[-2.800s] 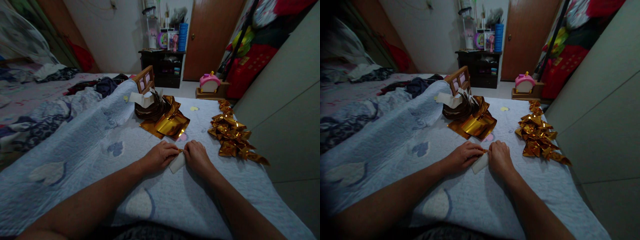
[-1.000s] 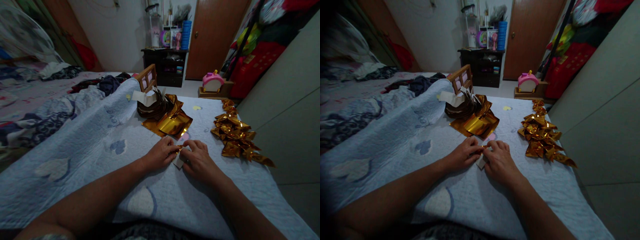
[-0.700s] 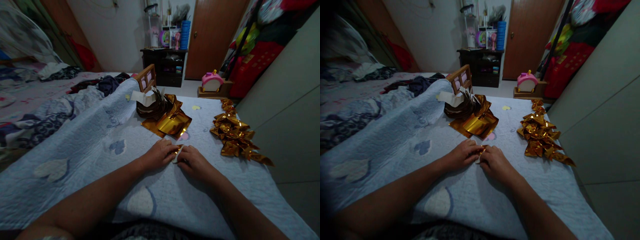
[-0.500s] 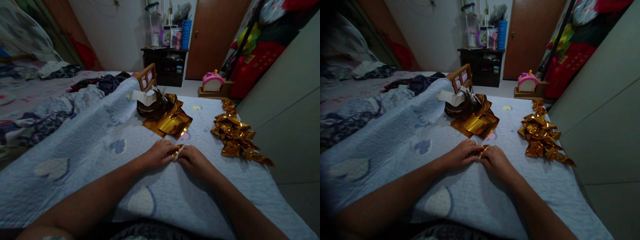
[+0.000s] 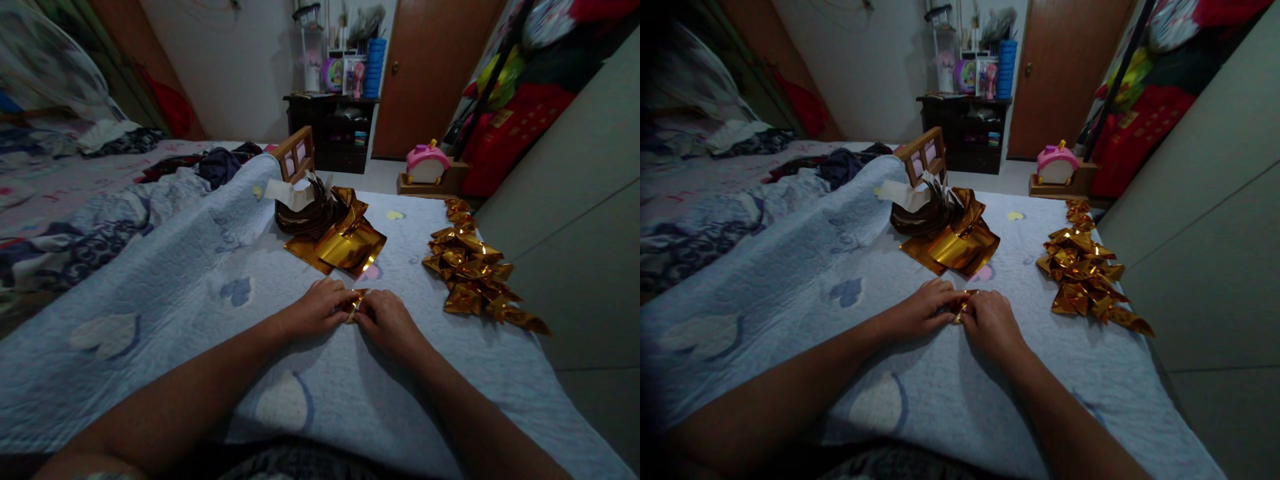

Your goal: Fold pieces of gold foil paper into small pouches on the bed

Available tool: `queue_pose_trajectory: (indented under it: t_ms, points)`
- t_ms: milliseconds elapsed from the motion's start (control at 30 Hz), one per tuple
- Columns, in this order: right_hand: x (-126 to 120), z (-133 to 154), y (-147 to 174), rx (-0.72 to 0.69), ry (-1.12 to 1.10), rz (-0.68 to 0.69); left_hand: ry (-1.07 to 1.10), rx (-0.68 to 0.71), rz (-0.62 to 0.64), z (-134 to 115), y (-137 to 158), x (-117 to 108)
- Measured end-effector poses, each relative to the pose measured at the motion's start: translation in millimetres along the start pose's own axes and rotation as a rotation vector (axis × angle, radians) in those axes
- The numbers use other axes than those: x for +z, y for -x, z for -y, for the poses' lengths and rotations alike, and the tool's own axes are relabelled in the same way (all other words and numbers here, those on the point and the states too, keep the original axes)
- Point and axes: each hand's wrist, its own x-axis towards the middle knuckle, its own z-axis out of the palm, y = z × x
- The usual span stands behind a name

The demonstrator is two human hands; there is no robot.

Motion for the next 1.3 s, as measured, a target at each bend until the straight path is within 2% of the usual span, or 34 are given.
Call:
queue_pose_trajectory:
  t_ms: [367, 1300]
  points:
    - [0.7, 3.8, 0.1, 0.002, 0.087, -0.005, 0.009, -0.012, 0.009, 0.1, -2.0, -0.1]
    - [-1.5, 10.6, 2.9, 0.043, 0.125, -0.004, 0.003, -0.053, -0.024, -3.5, -5.3, 2.3]
